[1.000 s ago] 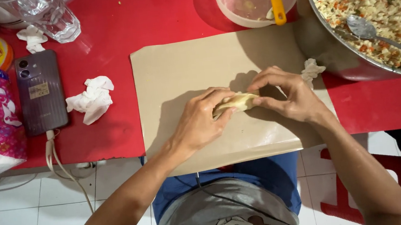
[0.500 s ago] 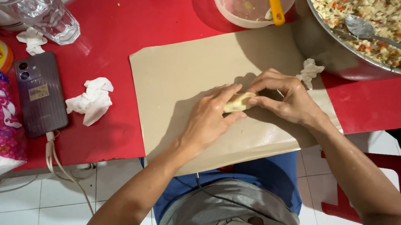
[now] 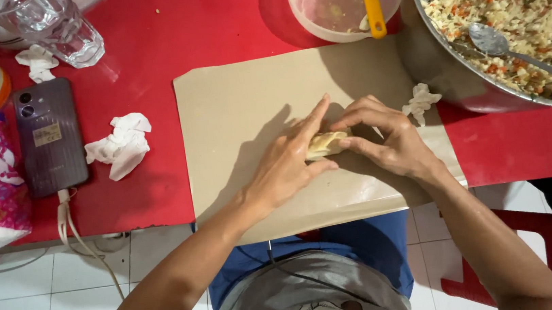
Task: Filling circular dough pieces with a savory mixture and folding them into half-moon shapes, then crimping the edges.
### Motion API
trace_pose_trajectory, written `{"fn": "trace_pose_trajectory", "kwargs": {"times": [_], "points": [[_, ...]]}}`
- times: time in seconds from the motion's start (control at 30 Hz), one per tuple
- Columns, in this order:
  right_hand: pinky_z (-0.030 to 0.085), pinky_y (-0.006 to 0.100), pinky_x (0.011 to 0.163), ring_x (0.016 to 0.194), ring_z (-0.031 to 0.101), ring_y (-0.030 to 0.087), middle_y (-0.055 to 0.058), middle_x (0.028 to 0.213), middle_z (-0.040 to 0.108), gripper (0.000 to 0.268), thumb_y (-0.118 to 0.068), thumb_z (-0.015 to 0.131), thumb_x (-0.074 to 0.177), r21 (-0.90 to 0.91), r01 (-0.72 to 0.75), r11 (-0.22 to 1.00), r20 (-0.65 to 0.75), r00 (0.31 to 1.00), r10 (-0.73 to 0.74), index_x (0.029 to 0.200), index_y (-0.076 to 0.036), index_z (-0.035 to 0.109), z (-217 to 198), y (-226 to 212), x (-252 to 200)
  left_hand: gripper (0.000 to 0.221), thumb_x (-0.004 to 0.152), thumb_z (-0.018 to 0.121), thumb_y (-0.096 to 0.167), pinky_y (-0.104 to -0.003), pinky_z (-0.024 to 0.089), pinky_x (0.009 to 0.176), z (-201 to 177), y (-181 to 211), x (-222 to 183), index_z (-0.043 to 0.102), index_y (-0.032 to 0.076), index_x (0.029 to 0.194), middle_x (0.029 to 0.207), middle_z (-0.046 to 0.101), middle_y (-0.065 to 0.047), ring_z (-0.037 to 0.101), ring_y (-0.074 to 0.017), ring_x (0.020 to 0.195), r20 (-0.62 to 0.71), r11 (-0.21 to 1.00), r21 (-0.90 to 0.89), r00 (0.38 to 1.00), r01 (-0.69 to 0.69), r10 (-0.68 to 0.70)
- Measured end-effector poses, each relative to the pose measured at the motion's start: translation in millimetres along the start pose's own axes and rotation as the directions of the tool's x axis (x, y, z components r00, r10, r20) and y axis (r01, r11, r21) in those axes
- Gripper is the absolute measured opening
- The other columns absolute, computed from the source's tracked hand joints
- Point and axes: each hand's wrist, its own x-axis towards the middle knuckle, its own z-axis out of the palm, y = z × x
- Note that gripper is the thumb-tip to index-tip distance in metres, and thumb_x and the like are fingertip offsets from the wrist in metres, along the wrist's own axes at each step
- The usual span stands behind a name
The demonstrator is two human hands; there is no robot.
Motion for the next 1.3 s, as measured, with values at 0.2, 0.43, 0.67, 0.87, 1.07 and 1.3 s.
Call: {"fn": "trace_pose_trajectory", "kwargs": {"times": [0.2,0.43,0.67,0.87,1.07,1.3], "points": [[0.051,0.046,0.085,0.094,0.065,0.035,0.016,0.103,0.068,0.018,-0.012,0.081,0.089,0.004,0.042,0.999,-0.005,0.999,-0.042,0.102,0.001,0.075,10,3,3,0.104,0.084,0.083,0.009,-0.053,0.033,0.121,-5,-2,-20,0.021,0.015,0.166,0.138,0.063,-0.026,0.056,-0.0452,0.133,-0.137,0.995,0.083,0.988,-0.056,0.067],[0.049,0.040,0.084,0.097,0.065,0.030,0.012,0.105,0.069,0.013,-0.013,0.078,0.091,0.001,0.004,1.000,0.032,0.999,-0.004,0.100,-0.003,0.078,13,12,5,0.099,0.085,0.084,0.017,-0.049,0.039,0.120,12,-25,-22,0.026,0.016,0.165,0.114,0.076,-0.010,0.068,-0.0275,0.120,-0.222,0.939,0.333,0.962,-0.080,0.161],[0.049,0.050,0.090,0.102,0.066,0.038,0.020,0.113,0.070,0.022,-0.010,0.076,0.090,0.002,-0.048,0.999,0.155,0.987,0.048,0.111,0.000,0.074,-20,6,4,0.098,0.087,0.080,0.015,-0.049,0.038,0.120,10,-17,-23,0.023,0.018,0.166,0.124,0.075,-0.009,0.063,-0.0256,0.129,-0.208,0.942,0.319,0.962,-0.104,0.177],[0.050,0.046,0.086,0.093,0.067,0.034,0.016,0.105,0.073,0.013,-0.010,0.080,0.087,-0.019,-0.074,0.997,0.119,0.990,0.076,0.098,-0.003,0.077,-16,12,-1,0.098,0.086,0.081,0.012,-0.049,0.039,0.118,12,-11,-18,0.025,0.019,0.165,0.125,0.073,-0.013,0.065,-0.0302,0.126,-0.187,0.961,0.258,0.971,-0.095,0.146],[0.051,0.042,0.086,0.094,0.068,0.031,0.012,0.101,0.074,0.008,-0.011,0.080,0.088,-0.044,-0.066,0.997,0.055,0.996,0.069,0.091,-0.005,0.076,-5,19,-7,0.096,0.087,0.080,0.012,-0.050,0.044,0.113,20,-10,-13,0.025,0.020,0.165,0.127,0.072,-0.019,0.067,-0.0367,0.123,-0.154,0.983,0.174,0.984,-0.065,0.092],[0.052,0.049,0.085,0.093,0.069,0.039,0.020,0.105,0.072,0.016,-0.005,0.078,0.087,-0.039,-0.021,0.999,0.078,0.997,0.024,0.101,0.001,0.074,-13,-4,1,0.082,0.095,0.074,0.017,-0.046,0.052,0.104,21,-13,-9,0.029,0.023,0.163,0.124,0.074,-0.017,0.070,-0.0354,0.118,-0.198,0.991,0.123,0.978,-0.042,0.066]]}}
